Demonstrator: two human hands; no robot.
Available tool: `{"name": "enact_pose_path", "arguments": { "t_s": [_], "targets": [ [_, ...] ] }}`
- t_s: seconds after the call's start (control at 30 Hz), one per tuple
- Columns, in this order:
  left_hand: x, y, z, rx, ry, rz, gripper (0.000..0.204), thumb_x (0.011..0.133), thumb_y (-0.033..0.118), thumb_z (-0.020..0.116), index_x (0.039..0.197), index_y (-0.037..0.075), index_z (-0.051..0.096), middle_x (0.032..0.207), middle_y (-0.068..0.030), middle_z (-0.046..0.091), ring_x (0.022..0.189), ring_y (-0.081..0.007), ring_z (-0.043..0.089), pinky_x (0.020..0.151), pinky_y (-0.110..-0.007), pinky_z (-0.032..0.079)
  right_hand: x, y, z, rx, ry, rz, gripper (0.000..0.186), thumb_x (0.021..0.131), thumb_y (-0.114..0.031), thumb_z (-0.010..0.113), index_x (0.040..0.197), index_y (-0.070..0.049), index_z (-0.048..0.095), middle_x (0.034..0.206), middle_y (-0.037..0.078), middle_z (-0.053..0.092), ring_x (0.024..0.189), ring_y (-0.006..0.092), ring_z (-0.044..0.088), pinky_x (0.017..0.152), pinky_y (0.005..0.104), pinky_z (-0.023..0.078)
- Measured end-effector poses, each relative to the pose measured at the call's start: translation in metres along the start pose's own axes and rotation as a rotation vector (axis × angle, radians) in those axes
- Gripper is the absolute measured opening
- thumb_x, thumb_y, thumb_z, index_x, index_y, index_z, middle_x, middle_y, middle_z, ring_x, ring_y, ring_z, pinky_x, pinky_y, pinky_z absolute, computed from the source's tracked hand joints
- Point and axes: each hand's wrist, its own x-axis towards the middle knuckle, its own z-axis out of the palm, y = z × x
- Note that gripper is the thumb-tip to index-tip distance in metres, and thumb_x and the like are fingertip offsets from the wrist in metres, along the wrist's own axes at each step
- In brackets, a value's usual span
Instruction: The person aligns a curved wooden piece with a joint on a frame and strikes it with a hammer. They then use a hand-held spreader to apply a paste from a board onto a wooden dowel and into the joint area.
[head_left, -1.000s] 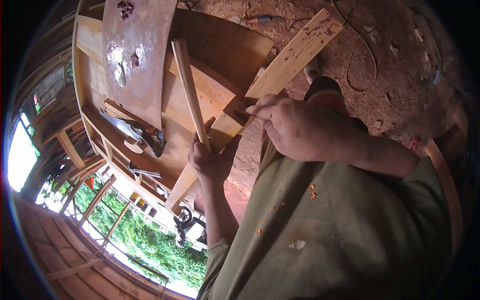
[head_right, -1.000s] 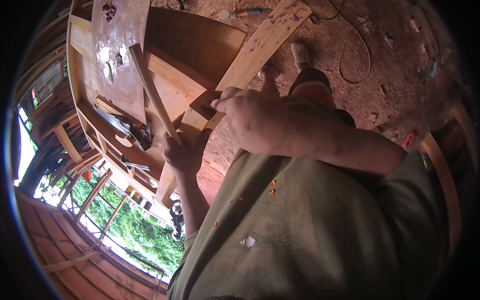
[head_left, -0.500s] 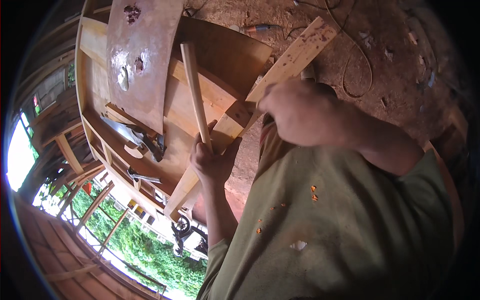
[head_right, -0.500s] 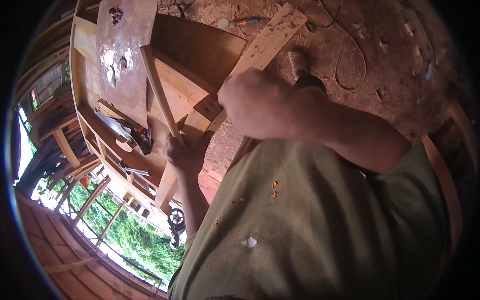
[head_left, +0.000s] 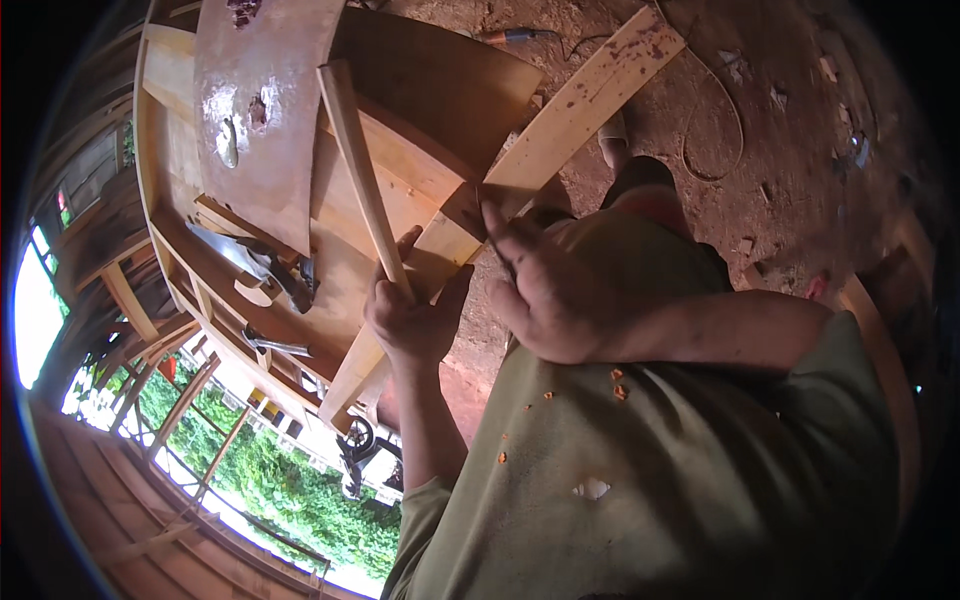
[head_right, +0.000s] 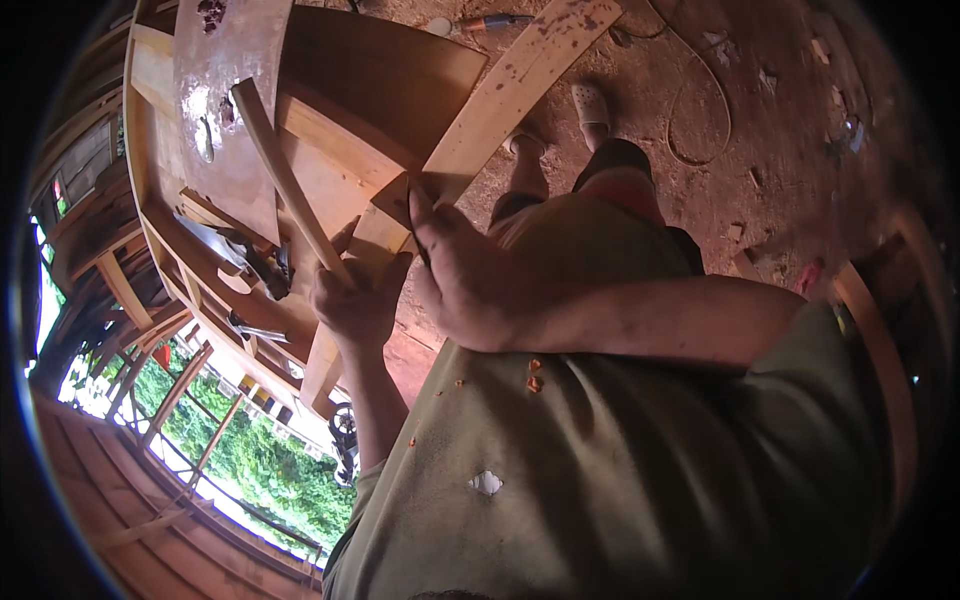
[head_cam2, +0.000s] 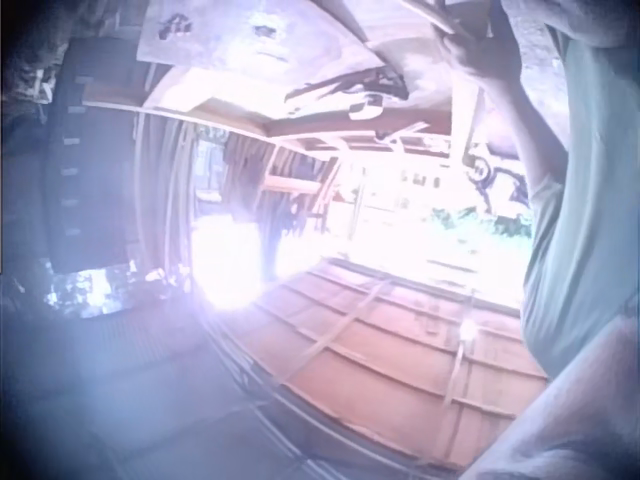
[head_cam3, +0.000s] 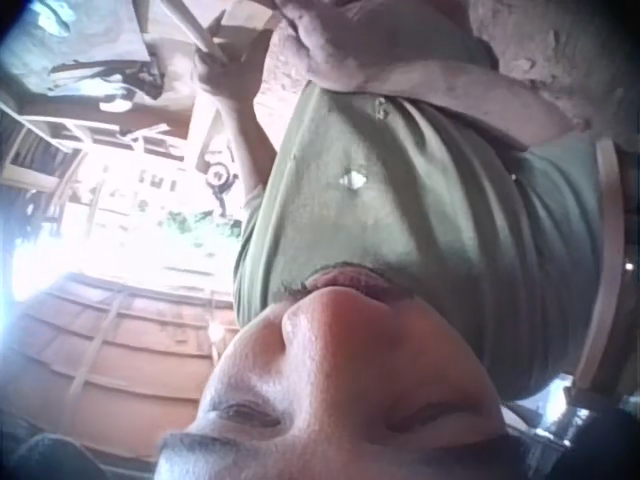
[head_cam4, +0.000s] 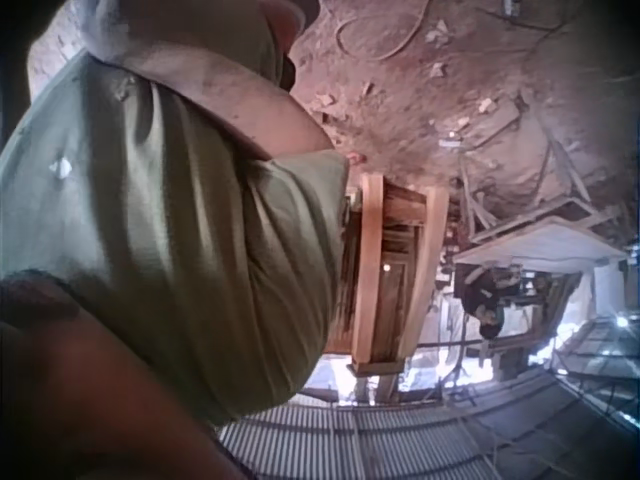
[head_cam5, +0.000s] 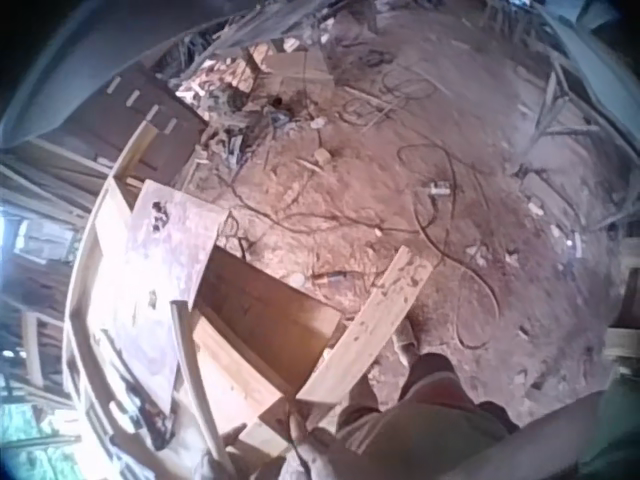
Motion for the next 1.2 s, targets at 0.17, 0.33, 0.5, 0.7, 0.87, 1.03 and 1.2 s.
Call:
{"name": "enact_pose_path", "arguments": {
  "t_s": [0.17, 0.33, 0.5, 0.7, 0.87, 1.03, 1.2],
  "targets": [
    [0.002, -0.002, 0.002, -0.024, 0.007, 0.044, 0.055, 0.064, 0.011, 0.094, 0.111, -0.002, 0.068, 0.112, -0.0132, 0.072, 0.088, -0.0231, 0.073, 0.072, -0.033, 0.059, -0.017, 0.012, 0.003, 0.128, -0.296, 0.054, 0.078, 0.093, -0.004, 0.052, 0.153, 0.017, 0.007, 0.131, 0.043, 0.043, 0.116, 0.0519, 0.054, 0.1, 0.0476, 0.048],
    [0.005, 0.0, -0.001, 0.023, -0.016, 0.078, 0.056, 0.064, 0.012, 0.095, 0.112, -0.001, 0.067, 0.114, -0.0143, 0.072, 0.087, -0.0218, 0.072, 0.07, -0.033, 0.058, -0.019, 0.011, -0.017, -0.042, -0.418, -0.132, 0.078, 0.09, -0.004, 0.054, 0.152, 0.019, 0.011, 0.131, 0.045, 0.042, 0.115, 0.0499, 0.056, 0.099, 0.0447, 0.05],
    [0.005, -0.014, -0.006, -0.068, -0.039, 0.108, 0.058, 0.063, 0.011, 0.095, 0.113, 0.0, 0.068, 0.112, -0.0111, 0.073, 0.08, -0.0169, 0.07, 0.067, -0.03, 0.057, -0.024, 0.02, -0.041, 0.058, -0.432, -0.124, 0.036, 0.086, -0.004, 0.06, 0.111, 0.022, 0.061, 0.119, 0.036, 0.06, 0.099, 0.0382, 0.066, 0.095, 0.0419, 0.053],
    [0.003, -0.011, -0.008, -0.093, -0.052, 0.071, 0.057, 0.062, 0.007, 0.094, 0.112, 0.0, 0.068, 0.115, -0.0092, 0.074, 0.073, -0.0124, 0.066, 0.065, -0.027, 0.055, 0.02, 0.067, -0.064, 0.378, -0.473, 0.586, 0.045, 0.084, -0.002, 0.056, 0.128, 0.003, 0.064, 0.109, 0.017, 0.067, 0.101, 0.0248, 0.066, 0.09, 0.0332, 0.051],
    [-0.001, -0.017, -0.002, -0.133, -0.022, 0.028, 0.055, 0.06, 0.007, 0.094, 0.108, 0.0, 0.068, 0.116, -0.0093, 0.074, 0.07, -0.0106, 0.064, 0.062, -0.026, 0.053, 0.039, 0.067, -0.075, -0.026, -0.629, 0.385, 0.042, 0.085, -0.01, 0.056, 0.124, 0.0, 0.067, 0.106, 0.022, 0.067, 0.106, 0.0295, 0.065, 0.095, 0.036, 0.049],
    [-0.003, -0.015, -0.004, -0.093, 0.001, 0.046, 0.061, 0.06, 0.006, 0.094, 0.115, 0.0, 0.069, 0.104, -0.008, 0.075, 0.067, -0.0084, 0.061, 0.059, -0.025, 0.051, 0.044, 0.05, -0.086, -0.329, -0.627, 0.161, 0.039, 0.086, -0.014, 0.056, 0.118, 0.007, 0.066, 0.109, 0.027, 0.069, 0.109, 0.0309, 0.067, 0.09, 0.0383, 0.053],
    [-0.005, -0.012, -0.002, -0.127, 0.008, -0.038, 0.061, 0.061, 0.005, 0.093, 0.117, -0.001, 0.069, 0.088, -0.0051, 0.073, 0.065, -0.0078, 0.061, 0.059, -0.025, 0.05, 0.055, 0.039, -0.086, 0.054, -0.642, 0.652, 0.053, 0.085, -0.023, 0.062, 0.124, 0.012, 0.058, 0.126, 0.03, 0.062, 0.119, 0.0331, 0.062, 0.096, 0.0382, 0.049]
  ]
}}
